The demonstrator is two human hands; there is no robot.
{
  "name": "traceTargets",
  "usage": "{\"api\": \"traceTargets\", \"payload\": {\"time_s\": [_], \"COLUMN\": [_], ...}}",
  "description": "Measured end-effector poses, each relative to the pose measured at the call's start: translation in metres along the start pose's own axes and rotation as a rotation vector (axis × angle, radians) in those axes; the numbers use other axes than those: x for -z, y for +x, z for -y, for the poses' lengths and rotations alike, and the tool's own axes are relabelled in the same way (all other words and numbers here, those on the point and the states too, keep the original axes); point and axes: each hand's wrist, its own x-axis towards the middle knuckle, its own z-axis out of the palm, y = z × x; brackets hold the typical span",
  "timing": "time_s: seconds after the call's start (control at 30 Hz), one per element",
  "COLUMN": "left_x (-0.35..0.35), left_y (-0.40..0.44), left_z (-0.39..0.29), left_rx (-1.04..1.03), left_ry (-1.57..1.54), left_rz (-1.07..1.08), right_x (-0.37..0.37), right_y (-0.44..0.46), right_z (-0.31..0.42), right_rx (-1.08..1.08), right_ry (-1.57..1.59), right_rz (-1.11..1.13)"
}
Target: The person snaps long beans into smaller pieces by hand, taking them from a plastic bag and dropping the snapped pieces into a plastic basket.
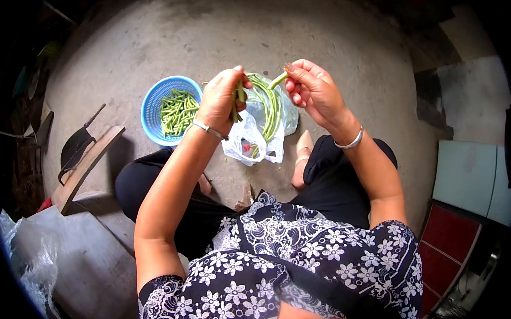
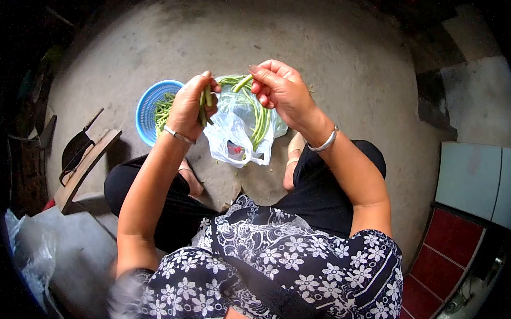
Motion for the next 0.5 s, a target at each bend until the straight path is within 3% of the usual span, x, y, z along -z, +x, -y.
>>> {"api": "traceTargets", "payload": {"time_s": [0.1, 0.23, 0.37, 0.5], "left_x": [-0.011, -0.018, -0.005, -0.005], "left_y": [-0.010, -0.017, -0.007, -0.014], "left_z": [-0.001, -0.008, 0.001, -0.011], "left_rx": [0.041, 0.067, -0.300, -0.435], "left_ry": [0.103, 0.285, 0.646, 0.934], "left_rz": [0.186, 0.267, 0.214, 0.147], "right_x": [-0.004, -0.002, 0.006, 0.007], "right_y": [0.000, 0.000, 0.000, -0.003], "right_z": [-0.001, -0.001, 0.009, 0.013], "right_rx": [-0.038, -0.071, -0.009, 0.081], "right_ry": [-0.043, -0.113, -0.387, -0.672], "right_rz": [0.039, 0.103, 0.157, 0.225]}}
